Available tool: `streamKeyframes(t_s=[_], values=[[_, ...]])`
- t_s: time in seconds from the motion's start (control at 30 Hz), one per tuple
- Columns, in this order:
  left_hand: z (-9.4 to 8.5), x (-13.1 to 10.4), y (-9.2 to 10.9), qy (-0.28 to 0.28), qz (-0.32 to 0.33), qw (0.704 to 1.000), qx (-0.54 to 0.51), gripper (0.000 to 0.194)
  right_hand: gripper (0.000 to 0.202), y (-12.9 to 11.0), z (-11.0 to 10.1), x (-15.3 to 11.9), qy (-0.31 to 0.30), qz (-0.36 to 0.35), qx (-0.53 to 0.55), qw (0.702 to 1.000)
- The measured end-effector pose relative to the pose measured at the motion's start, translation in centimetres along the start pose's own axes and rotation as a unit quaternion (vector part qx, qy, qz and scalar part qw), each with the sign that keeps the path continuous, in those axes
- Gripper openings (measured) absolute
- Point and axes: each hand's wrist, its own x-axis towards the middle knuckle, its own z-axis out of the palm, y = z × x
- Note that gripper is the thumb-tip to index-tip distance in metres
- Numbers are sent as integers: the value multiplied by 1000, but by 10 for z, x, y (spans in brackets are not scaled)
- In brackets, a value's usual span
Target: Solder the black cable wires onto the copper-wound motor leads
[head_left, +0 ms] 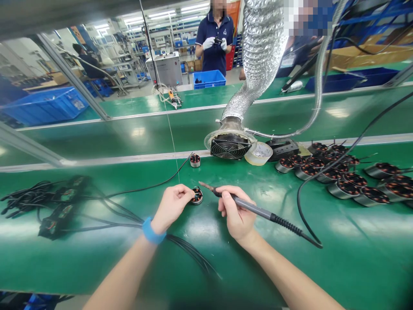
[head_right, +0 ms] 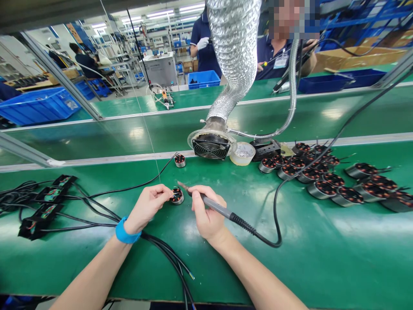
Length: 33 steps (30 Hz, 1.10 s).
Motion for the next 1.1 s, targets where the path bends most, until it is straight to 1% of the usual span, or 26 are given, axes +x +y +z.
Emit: streamKeyframes(t_s=[0.13, 0.23, 0.37, 0.47, 0.53, 0.63, 0.73, 0.8, 0.9, 1.0, 1.1], values=[[0, 0, 1, 2, 3, 1000, -6, 19, 17, 1, 2, 2, -26, -28, -50, 998], [0, 0, 0, 0, 12, 1000, -6, 19, 18, 4, 6, 4, -58, -76, -75, 993], [-2, -1, 1, 0, 30, 999, 25, 21, 28, 12, 14, 9, -110, -139, -83, 981], [-4, -2, 4, -4, 50, 997, 62, 23, 41, 18, 21, 11, -145, -144, -79, 976], [-5, -3, 5, -6, 71, 994, 87, 24, 46, 21, 25, 11, -162, -144, -82, 973], [-6, -4, 4, -4, 105, 987, 121, 25, 46, 23, 29, 10, -171, -153, -82, 970], [-8, -6, 4, -16, 129, 980, 153, 22, 43, 25, 30, 9, -162, -166, -83, 969], [-10, -6, 4, -20, 150, 970, 188, 16, 41, 25, 29, 8, -156, -176, -93, 968], [-14, -7, 4, -11, 212, 945, 249, 11, 40, 26, 28, 7, -146, -182, -102, 967], [-17, -7, 2, -18, 283, 913, 294, 14, 41, 26, 27, 5, -139, -170, -92, 971], [-19, -4, -3, -19, 335, 871, 359, 21, 42, 26, 26, 5, -138, -153, -84, 975]])
